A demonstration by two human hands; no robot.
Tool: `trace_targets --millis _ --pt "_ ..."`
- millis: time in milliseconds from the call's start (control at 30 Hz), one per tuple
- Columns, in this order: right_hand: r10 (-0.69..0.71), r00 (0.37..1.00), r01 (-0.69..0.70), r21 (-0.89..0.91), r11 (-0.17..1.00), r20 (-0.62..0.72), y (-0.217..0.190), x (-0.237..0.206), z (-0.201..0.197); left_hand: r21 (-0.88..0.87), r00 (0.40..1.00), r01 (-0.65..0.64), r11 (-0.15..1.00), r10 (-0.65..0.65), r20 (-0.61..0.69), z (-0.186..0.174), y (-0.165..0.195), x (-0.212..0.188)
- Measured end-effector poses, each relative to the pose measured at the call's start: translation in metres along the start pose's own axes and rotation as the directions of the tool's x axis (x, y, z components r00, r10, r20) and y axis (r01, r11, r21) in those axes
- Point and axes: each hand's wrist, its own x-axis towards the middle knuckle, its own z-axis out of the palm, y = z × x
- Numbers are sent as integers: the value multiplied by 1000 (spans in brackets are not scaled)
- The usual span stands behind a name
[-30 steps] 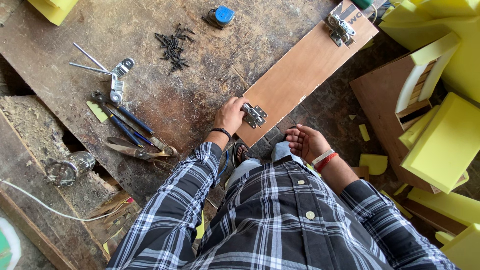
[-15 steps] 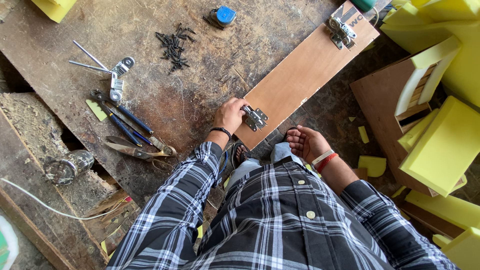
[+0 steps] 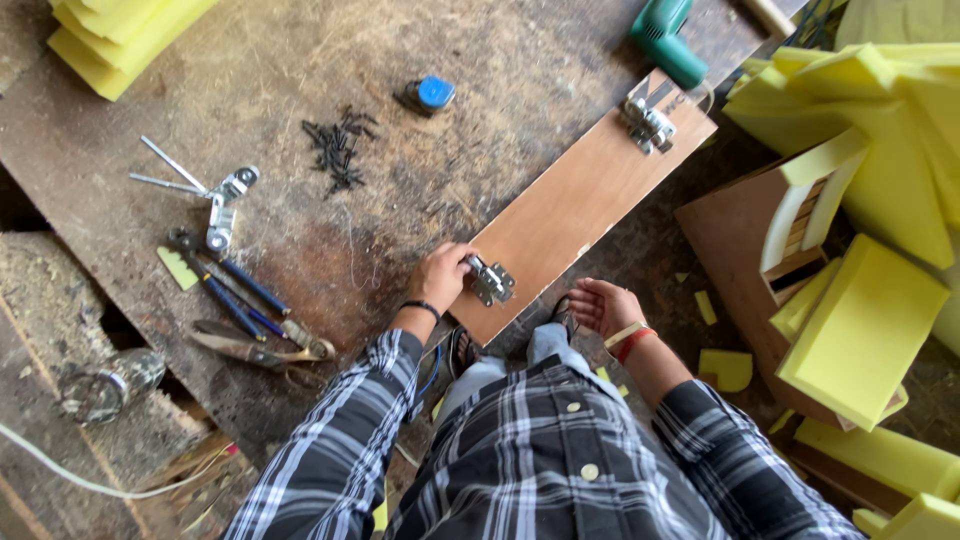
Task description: The person positions metal hinges on a wooden board, measures alignment with a tape measure, and secures them using a power drill and screws. They then use a hammer to tap the hinge into place and repeat the process on a second board.
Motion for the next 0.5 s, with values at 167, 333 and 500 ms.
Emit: trace_targets --millis 167,333,500 --pt "-261 942 235 -139 962 -211 -57 41 -6 17 996 70 997 -71 59 -7 13 2" --pt "-245 969 246 22 969 -18 -94 53 6 81 965 212 974 -222 139 -9 22 6" --pt "-276 961 272 -196 942 9 -98 49 -1 34 981 177 984 -179 79 -3 17 6"
